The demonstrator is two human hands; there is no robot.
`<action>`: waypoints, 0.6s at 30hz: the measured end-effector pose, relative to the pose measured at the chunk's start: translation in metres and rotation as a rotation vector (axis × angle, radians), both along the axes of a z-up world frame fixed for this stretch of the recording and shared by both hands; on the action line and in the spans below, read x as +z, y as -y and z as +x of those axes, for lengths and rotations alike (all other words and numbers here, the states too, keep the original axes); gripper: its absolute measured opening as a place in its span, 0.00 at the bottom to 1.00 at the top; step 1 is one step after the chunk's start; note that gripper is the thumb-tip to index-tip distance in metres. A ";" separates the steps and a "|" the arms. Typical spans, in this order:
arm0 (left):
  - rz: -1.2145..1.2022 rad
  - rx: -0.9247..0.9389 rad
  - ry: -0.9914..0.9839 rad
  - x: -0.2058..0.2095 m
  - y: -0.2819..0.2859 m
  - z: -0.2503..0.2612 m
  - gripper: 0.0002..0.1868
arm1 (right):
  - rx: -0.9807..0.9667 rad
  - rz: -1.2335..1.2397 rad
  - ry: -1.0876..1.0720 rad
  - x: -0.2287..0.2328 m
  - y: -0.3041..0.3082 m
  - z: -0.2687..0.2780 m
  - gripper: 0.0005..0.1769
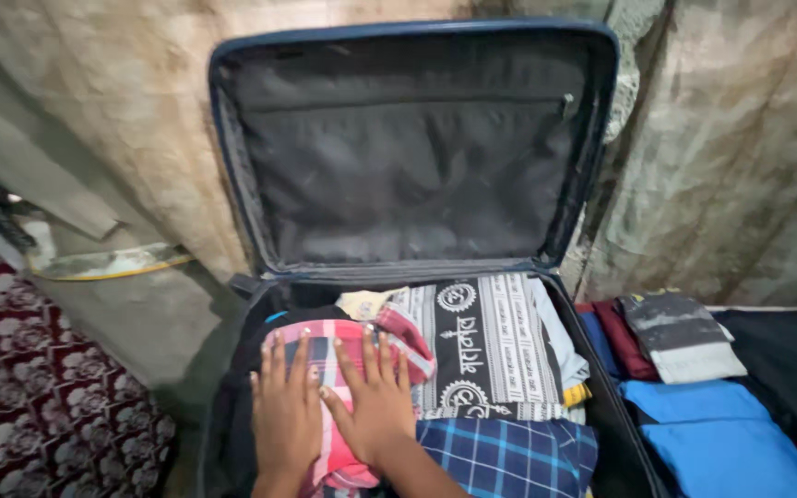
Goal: The person packs a suitcase by placing clothes inside, smoothing them out, and arranging them to fit.
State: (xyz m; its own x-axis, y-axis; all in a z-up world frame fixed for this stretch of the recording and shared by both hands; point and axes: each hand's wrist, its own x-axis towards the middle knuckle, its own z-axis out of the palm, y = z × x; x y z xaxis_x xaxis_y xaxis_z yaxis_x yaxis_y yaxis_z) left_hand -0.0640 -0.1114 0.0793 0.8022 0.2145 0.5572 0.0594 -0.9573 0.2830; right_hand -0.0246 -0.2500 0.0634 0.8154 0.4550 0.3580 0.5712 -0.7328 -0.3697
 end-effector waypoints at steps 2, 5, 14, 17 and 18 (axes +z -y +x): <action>0.013 -0.008 0.003 -0.004 0.002 0.001 0.30 | -0.034 -0.005 0.130 -0.010 -0.001 0.004 0.41; 0.034 -0.005 -0.003 -0.005 -0.001 0.003 0.30 | -0.016 0.003 0.135 -0.015 -0.002 0.005 0.41; -0.003 -0.014 0.024 -0.009 0.003 -0.002 0.29 | -0.035 0.104 0.130 -0.013 0.000 -0.008 0.40; 0.008 -0.010 0.025 -0.008 0.003 -0.003 0.29 | -0.043 0.117 0.169 -0.012 -0.001 -0.009 0.41; 0.012 -0.007 0.020 -0.008 0.003 -0.004 0.28 | -0.045 0.108 0.184 -0.011 -0.001 -0.010 0.41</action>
